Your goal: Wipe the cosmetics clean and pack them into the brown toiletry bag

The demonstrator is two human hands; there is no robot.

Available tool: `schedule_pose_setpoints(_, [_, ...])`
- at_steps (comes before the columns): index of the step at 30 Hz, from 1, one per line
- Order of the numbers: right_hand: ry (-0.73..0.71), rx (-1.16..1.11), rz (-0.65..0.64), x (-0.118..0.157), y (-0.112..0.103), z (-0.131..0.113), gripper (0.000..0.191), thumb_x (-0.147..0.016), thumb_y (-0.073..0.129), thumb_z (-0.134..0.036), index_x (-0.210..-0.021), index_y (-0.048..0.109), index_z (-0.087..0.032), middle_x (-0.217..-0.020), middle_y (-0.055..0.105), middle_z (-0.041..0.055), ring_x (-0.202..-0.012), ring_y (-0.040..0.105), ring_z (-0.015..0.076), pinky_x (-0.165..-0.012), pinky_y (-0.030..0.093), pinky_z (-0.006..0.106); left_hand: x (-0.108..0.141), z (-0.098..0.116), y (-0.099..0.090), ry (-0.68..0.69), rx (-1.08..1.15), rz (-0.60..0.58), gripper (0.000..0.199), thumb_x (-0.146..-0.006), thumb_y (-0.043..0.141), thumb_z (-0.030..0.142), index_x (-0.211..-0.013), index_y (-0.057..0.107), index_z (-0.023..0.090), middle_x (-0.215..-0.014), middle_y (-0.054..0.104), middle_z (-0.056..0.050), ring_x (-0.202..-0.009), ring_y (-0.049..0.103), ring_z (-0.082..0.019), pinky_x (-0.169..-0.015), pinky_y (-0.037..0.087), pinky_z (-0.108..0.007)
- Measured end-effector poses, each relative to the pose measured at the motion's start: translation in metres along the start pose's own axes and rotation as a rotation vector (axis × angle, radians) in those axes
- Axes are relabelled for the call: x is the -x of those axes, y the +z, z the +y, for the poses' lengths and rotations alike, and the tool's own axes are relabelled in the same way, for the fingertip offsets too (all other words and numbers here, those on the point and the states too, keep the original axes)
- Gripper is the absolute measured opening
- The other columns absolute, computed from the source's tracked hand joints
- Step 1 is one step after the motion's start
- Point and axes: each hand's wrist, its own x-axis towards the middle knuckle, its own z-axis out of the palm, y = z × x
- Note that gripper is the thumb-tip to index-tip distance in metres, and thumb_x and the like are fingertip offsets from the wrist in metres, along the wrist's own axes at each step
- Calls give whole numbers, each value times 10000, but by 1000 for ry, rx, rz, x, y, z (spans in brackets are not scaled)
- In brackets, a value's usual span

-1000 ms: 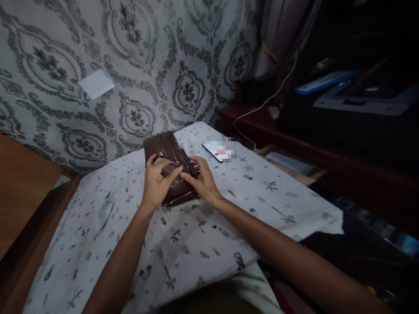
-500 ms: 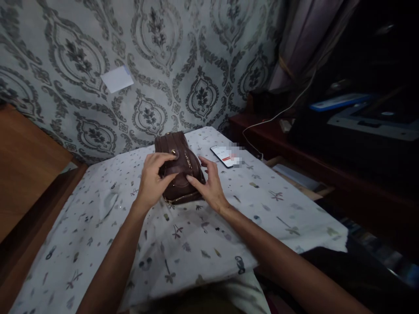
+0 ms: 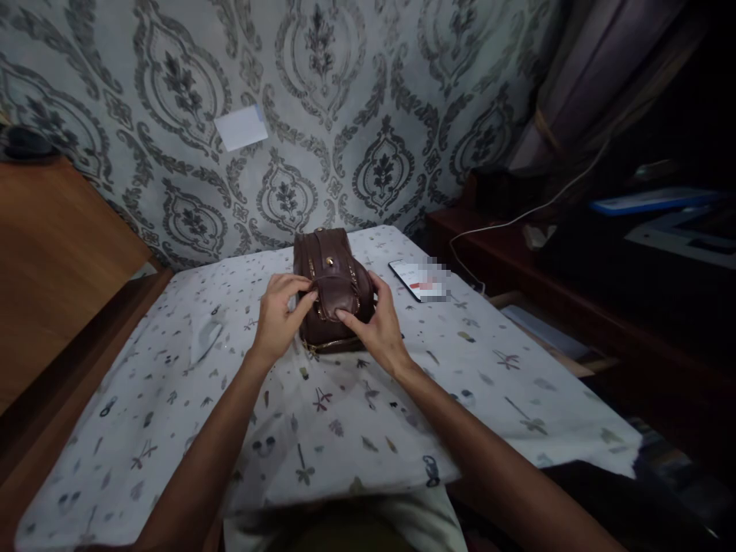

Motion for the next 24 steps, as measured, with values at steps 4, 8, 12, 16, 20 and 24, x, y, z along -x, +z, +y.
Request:
schedule_pose_setpoints(4, [56, 97, 29, 1, 7, -11, 992, -752, 708, -660, -1504, 282, -172, -1489, 398, 211, -1415, 367, 368, -1172, 315, 596, 3, 4, 0, 4, -48, -27, 31, -871, 664, 232, -891, 685, 221, -993, 716, -57, -1020, 591, -240, -939, 470, -403])
schedule_pose_setpoints(8, [47, 171, 80, -2, 18, -15, 1095, -702, 730, -698, -1507, 251, -131, -1479, 385, 242, -1415, 347, 402, -1157, 315, 622, 5, 3, 3, -30, 11, 23, 81, -893, 623, 221, -823, 663, 214, -935, 710, -53, -994, 588, -233, -918, 471, -390])
schedule_pose_setpoints(12, [-15, 194, 83, -4, 23, -9, 1035, -749, 715, -657, -1512, 226, -155, -1468, 391, 226, -1398, 375, 387, -1163, 315, 614, 4, -6, 7, -174, 185, 52, 109, -872, 618, 250, -772, 639, 212, -886, 688, -44, -933, 610, -219, -858, 494, -364])
schedule_pose_setpoints(16, [-30, 211, 96, -2, 24, -4, 1023, -760, 710, -646, -1517, 214, -169, -1471, 382, 217, -1402, 364, 388, -1161, 313, 621, 2, -12, 7, -244, 252, 24, 100, -845, 622, 279, -767, 644, 221, -876, 677, -40, -919, 606, -215, -837, 498, -348])
schedule_pose_setpoints(20, [-38, 196, 108, 0, 25, -3, 1016, -764, 702, -642, -1520, 208, -177, -1477, 368, 209, -1419, 336, 387, -1168, 297, 621, 1, -6, 3, -174, 182, 21, 94, -851, 635, 282, -778, 662, 228, -903, 693, -53, -976, 605, -233, -896, 492, -377])
schedule_pose_setpoints(24, [-39, 184, 108, 1, 26, -4, 994, -775, 695, -619, -1522, 193, -196, -1481, 363, 198, -1426, 327, 381, -1171, 289, 621, 7, 4, 1, -81, 46, 58, 74, -879, 632, 237, -823, 679, 231, -895, 715, -38, -966, 603, -231, -908, 489, -394])
